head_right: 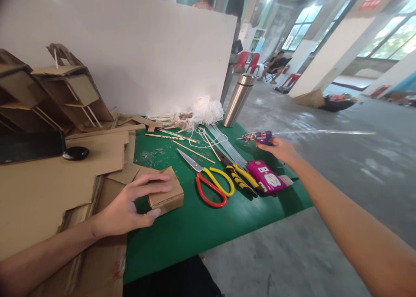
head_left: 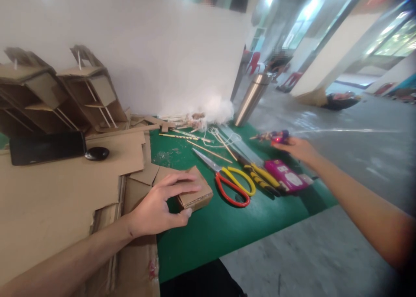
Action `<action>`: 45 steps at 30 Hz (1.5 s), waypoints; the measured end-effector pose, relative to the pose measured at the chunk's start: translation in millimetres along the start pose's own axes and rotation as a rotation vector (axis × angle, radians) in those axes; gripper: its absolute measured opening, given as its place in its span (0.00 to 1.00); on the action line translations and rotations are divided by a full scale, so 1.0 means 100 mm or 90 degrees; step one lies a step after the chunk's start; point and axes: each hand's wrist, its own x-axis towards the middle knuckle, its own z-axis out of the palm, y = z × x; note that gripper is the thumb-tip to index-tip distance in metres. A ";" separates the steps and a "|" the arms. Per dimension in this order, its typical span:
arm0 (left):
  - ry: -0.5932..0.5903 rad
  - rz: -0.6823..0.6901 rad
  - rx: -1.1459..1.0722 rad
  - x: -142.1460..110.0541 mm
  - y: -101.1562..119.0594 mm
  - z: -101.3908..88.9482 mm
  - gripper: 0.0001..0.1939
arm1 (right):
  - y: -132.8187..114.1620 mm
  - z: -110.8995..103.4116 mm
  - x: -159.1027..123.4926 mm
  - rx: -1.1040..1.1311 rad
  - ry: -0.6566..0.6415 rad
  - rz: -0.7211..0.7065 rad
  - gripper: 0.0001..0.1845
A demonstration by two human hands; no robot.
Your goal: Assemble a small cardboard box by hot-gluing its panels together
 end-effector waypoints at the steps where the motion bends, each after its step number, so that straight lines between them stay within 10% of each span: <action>1: 0.001 -0.001 0.001 0.00 0.00 0.00 0.25 | 0.00 0.00 0.00 0.008 -0.012 0.006 0.18; 22: -0.002 -0.006 0.002 0.00 0.02 -0.01 0.25 | -0.07 -0.11 -0.19 -0.033 0.036 0.053 0.18; 29: 0.000 -0.004 0.010 0.02 0.02 -0.01 0.25 | -0.45 -0.12 -1.02 -0.074 0.136 -0.076 0.06; 34: 0.001 -0.002 0.027 0.03 0.02 -0.03 0.25 | -1.14 0.11 -1.96 0.130 -0.132 -0.382 0.13; 38: 0.003 0.007 0.019 0.04 0.04 -0.03 0.24 | -1.50 0.31 -2.25 0.213 -0.306 -0.361 0.14; 45: 0.007 0.010 0.016 0.04 0.05 -0.03 0.25 | -1.55 0.46 -2.21 0.244 -0.308 -0.359 0.10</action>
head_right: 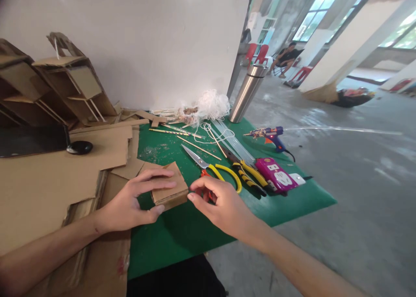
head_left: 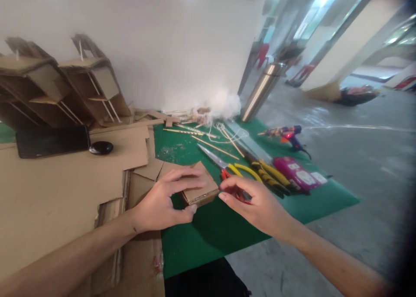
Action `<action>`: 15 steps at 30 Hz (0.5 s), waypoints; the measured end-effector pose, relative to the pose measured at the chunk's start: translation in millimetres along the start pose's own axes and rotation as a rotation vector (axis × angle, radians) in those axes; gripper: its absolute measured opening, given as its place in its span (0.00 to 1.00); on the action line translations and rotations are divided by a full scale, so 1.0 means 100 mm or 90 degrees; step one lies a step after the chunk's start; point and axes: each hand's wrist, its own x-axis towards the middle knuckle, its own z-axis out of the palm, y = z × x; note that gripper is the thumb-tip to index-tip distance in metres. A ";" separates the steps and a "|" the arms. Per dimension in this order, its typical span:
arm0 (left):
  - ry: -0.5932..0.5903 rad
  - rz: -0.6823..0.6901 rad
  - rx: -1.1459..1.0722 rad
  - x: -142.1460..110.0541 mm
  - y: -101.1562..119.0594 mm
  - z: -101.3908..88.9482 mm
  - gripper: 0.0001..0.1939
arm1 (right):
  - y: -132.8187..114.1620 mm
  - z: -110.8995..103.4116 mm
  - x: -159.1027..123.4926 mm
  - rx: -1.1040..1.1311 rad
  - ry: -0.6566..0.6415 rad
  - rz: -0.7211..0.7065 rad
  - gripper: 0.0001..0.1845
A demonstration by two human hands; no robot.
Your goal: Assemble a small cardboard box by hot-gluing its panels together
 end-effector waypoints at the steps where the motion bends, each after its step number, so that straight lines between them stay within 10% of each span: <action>1: -0.001 0.000 0.001 0.00 0.00 0.00 0.25 | 0.00 0.00 0.00 0.000 0.000 -0.006 0.10; 9: 0.003 0.001 0.005 -0.01 -0.02 0.00 0.25 | -0.08 -0.06 -0.06 0.138 -0.036 -0.023 0.15; 15: 0.007 -0.004 -0.003 -0.02 -0.05 0.01 0.23 | -0.33 -0.16 -0.27 0.268 -0.561 -0.127 0.26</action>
